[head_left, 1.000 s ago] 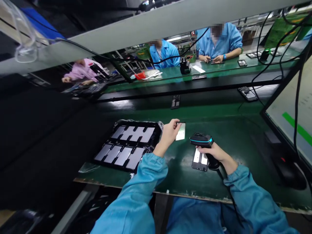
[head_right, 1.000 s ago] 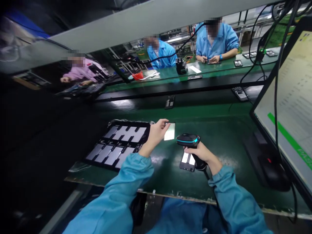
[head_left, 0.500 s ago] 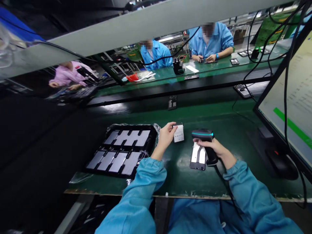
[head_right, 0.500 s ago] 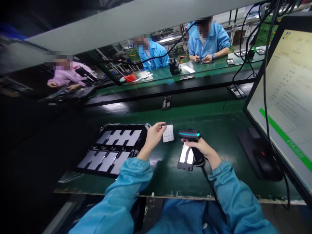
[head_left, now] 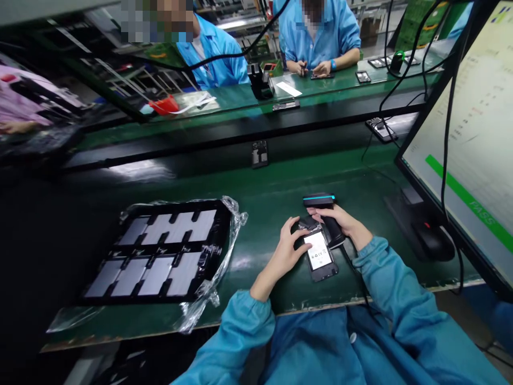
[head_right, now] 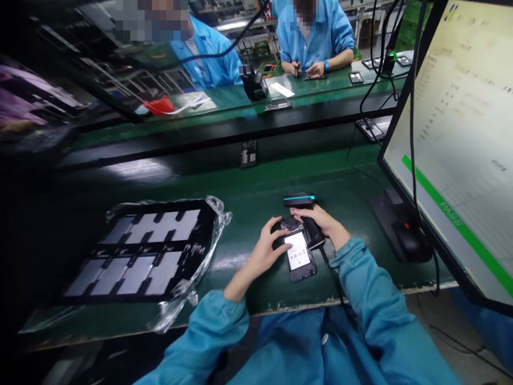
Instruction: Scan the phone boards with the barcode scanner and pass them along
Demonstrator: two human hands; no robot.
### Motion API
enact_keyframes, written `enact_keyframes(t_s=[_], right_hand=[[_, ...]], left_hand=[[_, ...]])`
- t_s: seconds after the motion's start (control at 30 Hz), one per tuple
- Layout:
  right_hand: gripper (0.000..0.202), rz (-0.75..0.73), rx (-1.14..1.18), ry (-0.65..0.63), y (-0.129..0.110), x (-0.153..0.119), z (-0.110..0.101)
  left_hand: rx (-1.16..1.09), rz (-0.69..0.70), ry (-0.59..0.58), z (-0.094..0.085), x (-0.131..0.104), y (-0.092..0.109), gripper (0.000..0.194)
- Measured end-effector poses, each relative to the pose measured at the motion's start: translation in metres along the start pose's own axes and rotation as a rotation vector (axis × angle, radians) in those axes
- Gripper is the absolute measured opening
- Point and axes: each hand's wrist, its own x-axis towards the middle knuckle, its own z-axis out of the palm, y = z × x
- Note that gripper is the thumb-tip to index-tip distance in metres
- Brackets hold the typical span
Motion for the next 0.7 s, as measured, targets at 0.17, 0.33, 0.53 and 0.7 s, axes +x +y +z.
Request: enact_keyframes(t_s=[0.17,0.33,0.53,0.7], right_hand=[[0.042,-0.022,-0.002,0.04,-0.004,-0.013,-0.002],[0.04,-0.025,-0.021,0.227,-0.002,-0.078,-0.006],[0.044,-0.063,0.11,0.301,0.011,-0.098,0.002],[0.041,-0.159,0.164,0.391,0.002,-0.086,-0.011]], left_hand=[[0.054,-0.129,0.141,0.029,-0.042,0.024,0.068],[-0.262,-0.384,0.212,0.066,-0.068,0.063,0.079],[-0.601,-0.42,0.329,0.064,0.012,0.041,0.057],[-0.501,-0.327,0.337,0.03,0.182,0.002,0.06]])
